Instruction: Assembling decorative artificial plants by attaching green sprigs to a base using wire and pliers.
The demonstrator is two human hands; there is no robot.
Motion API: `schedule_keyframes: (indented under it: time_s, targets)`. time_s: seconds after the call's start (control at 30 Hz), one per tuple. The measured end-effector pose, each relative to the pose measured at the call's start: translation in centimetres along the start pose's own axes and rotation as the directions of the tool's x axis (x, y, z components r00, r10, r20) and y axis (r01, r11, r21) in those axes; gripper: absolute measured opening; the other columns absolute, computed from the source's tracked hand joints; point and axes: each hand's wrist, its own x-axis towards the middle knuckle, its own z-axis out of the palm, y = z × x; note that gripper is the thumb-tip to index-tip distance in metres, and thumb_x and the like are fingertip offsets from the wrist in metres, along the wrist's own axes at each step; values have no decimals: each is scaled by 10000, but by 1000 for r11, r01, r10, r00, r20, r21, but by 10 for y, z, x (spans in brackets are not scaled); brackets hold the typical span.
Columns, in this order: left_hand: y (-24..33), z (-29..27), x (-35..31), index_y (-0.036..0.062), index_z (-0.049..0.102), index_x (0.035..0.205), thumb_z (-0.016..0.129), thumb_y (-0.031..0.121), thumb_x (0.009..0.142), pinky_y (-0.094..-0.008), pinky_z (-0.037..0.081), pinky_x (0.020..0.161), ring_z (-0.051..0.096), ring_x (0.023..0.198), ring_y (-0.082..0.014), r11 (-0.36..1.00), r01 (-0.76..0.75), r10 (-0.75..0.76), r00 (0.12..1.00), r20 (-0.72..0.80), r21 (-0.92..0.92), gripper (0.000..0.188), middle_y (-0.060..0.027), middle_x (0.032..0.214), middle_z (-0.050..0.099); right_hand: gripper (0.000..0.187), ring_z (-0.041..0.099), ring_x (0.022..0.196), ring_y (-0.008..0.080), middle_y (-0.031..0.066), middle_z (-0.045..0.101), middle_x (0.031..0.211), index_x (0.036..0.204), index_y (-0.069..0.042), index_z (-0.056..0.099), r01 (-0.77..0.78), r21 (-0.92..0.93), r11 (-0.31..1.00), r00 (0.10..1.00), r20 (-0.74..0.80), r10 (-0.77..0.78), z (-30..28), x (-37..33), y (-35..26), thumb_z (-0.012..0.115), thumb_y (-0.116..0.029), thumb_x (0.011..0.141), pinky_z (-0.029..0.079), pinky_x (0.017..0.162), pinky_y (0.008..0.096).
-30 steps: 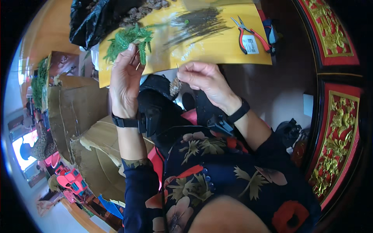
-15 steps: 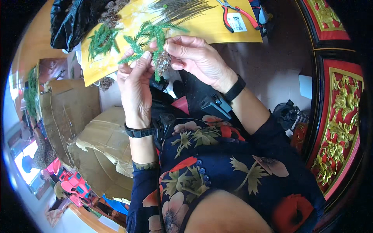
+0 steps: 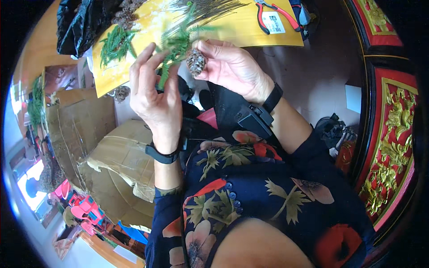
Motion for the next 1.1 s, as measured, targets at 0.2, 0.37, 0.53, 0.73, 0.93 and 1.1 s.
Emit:
schedule_keyframes:
  time_s: [0.2, 0.37, 0.53, 0.73, 0.93, 1.1]
  targets:
    - [-11, 0, -10, -5, 567, 1064, 636, 26, 836, -281, 493, 730, 604, 832, -170, 474, 547, -560, 792, 243, -690, 240, -87, 963, 634, 182, 567, 809, 92, 50, 652, 967, 1000, -41, 644, -37, -54, 998, 993, -114, 31, 16, -1, -4, 556, -171, 908, 450, 668, 223]
    - [-14, -3, -6, 11, 567, 1045, 606, 59, 871, -276, 507, 731, 606, 820, -146, 51, 538, -617, 680, 397, -841, 185, -81, 960, 632, 214, 580, 948, 142, 161, 587, 1172, 1059, -83, 629, -22, -250, 968, 1000, -10, 20, 14, -1, -8, 525, -214, 925, 460, 859, 300]
    - [-14, -5, -5, 15, 565, 1030, 603, 67, 872, -281, 513, 725, 602, 809, -135, -117, 510, -642, 616, 457, -852, 170, -78, 946, 628, 212, 589, 916, 139, 163, 616, 1114, 1052, -83, 634, -16, -275, 961, 1000, 7, 19, 12, -2, -9, 520, -213, 928, 463, 797, 275]
    - [-16, -2, -7, 15, 600, 958, 627, 67, 859, -252, 494, 694, 593, 777, -121, 90, 546, -675, 649, 352, -833, 114, -57, 904, 629, 197, 586, 895, 124, 132, 646, 1030, 1043, -74, 632, -32, -314, 949, 998, 36, 46, 13, -3, -12, 527, -193, 925, 442, 717, 235]
    - [-15, 2, -13, 11, 617, 897, 646, 55, 845, -209, 454, 657, 553, 735, -88, 338, 587, -703, 677, 218, -736, 74, -38, 867, 621, 151, 576, 795, 71, 67, 660, 891, 969, -40, 661, 30, -634, 773, 968, -173, -179, 26, -2, -3, 603, -148, 880, 421, 645, 186]
    - [-10, 7, -8, 2, 619, 890, 662, 38, 826, -187, 431, 635, 526, 719, -67, 344, 560, -673, 707, 218, -753, 85, -28, 852, 615, 120, 539, 637, 36, 23, 645, 743, 884, -2, 679, 85, -942, 324, 893, -73, -445, 28, -2, 5, 653, -112, 842, 414, 563, 178]
